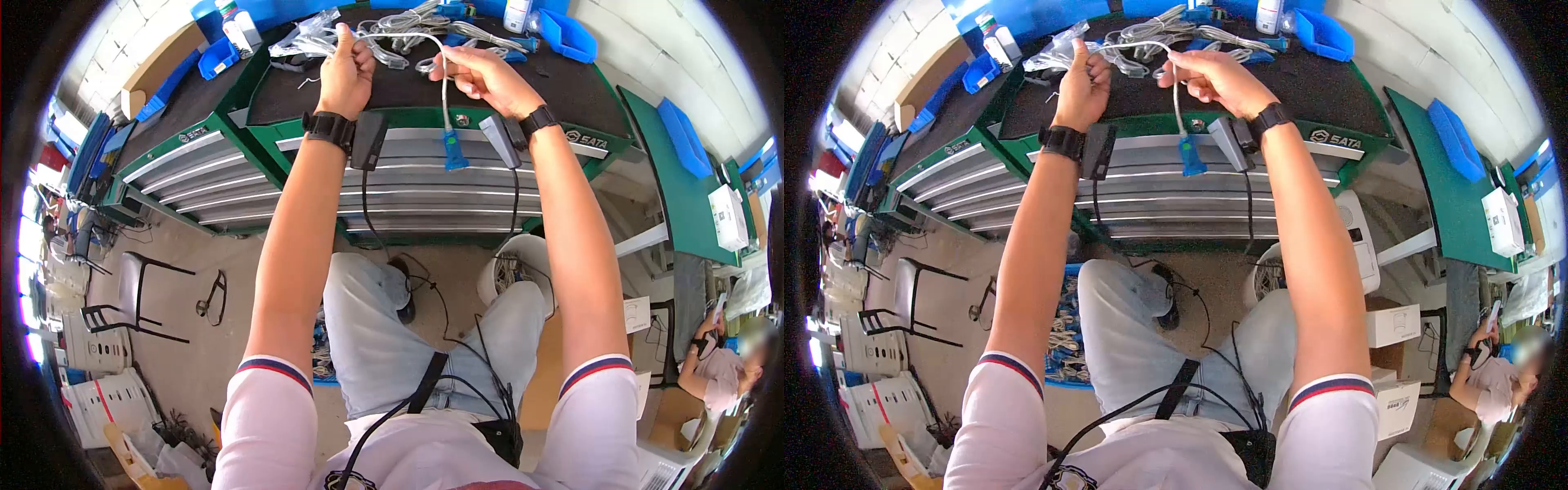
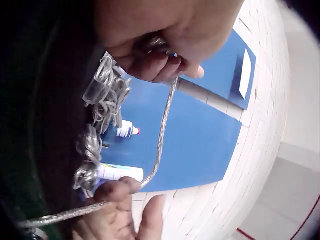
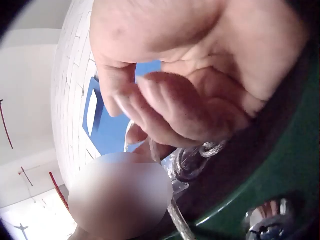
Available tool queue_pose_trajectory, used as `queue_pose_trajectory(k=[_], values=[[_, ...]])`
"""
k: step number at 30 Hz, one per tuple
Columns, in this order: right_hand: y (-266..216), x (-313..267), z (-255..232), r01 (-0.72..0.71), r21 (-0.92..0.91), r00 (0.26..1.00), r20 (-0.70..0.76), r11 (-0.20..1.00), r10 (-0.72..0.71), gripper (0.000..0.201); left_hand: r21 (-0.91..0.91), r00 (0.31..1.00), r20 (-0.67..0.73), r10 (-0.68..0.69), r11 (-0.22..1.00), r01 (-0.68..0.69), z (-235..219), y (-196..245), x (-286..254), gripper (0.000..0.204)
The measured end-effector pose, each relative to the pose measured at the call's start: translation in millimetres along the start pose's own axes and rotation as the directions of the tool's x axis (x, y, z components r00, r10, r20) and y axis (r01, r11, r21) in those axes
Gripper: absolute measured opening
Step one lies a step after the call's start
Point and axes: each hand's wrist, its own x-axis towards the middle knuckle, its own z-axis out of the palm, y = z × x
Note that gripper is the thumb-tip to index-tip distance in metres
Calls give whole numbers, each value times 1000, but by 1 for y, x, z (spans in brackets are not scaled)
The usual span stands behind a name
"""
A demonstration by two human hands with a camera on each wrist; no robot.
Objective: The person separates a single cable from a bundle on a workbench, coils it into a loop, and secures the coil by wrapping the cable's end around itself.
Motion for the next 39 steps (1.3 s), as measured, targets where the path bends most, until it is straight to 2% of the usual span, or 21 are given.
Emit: queue_pose_trajectory(k=[2, 4, 6, 7, 14, 16, 18, 20, 21, 23, 26, 28, 30, 39], values=[[0, 0, 1, 44, -85, 999, 25, 995, -42, 31, -161, 999, -34, -8, 987, 2, -4, -1, 2, 33], [1, 3, -3, 7, -54, 997, 82, 999, -3, 23, -157, 1000, -13, 8, 988, -10, -5, 0, 1, 32], [1, 3, -6, -17, -79, 992, 123, 997, 27, 18, -164, 996, -92, -7, 986, -9, -5, 0, 2, 30], [0, 2, -7, -18, -69, 991, 130, 997, 27, 15, -196, 997, -72, 17, 980, -31, -8, 1, 2, 29], [5, 1, -14, 9, 19, 989, 149, 1000, -12, 21, -158, 986, -158, 46, 985, -71, -6, -3, 3, 28], [5, 2, -11, 47, -38, 993, 109, 998, -43, 28, 209, 999, 14, 30, 977, -33, 5, 2, -7, 25], [9, -1, -7, 93, -81, 994, 72, 992, -88, 33, 521, 970, 241, 5, 843, -134, 17, -3, -16, 22], [11, -1, -7, 91, 2, 992, 85, 996, -90, 36, 607, 953, 288, -92, 787, -108, 27, -5, -20, 21], [11, 0, -9, 91, -30, 992, 90, 995, -88, 37, 605, 951, 293, -100, 789, -104, 26, -5, -21, 21], [10, -1, -12, 79, -28, 991, 108, 996, -76, 37, 567, 938, 280, -203, 823, 9, 26, 0, -18, 24], [11, -1, -10, 80, -44, 992, 100, 996, -76, 40, 614, 930, 291, -226, 789, 0, 28, 1, -20, 28], [7, -4, -8, 53, -92, 996, 74, 994, -46, 41, 559, 935, 282, -216, 829, 23, 26, 1, -21, 27], [6, -4, -8, 39, -92, 997, 63, 995, -33, 42, 395, 970, 185, -159, 916, 75, 26, 1, -19, 26], [7, -3, -6, 37, -85, 998, 52, 996, -33, 44, 511, 973, 208, -99, 860, -21, 24, -1, -19, 25]])
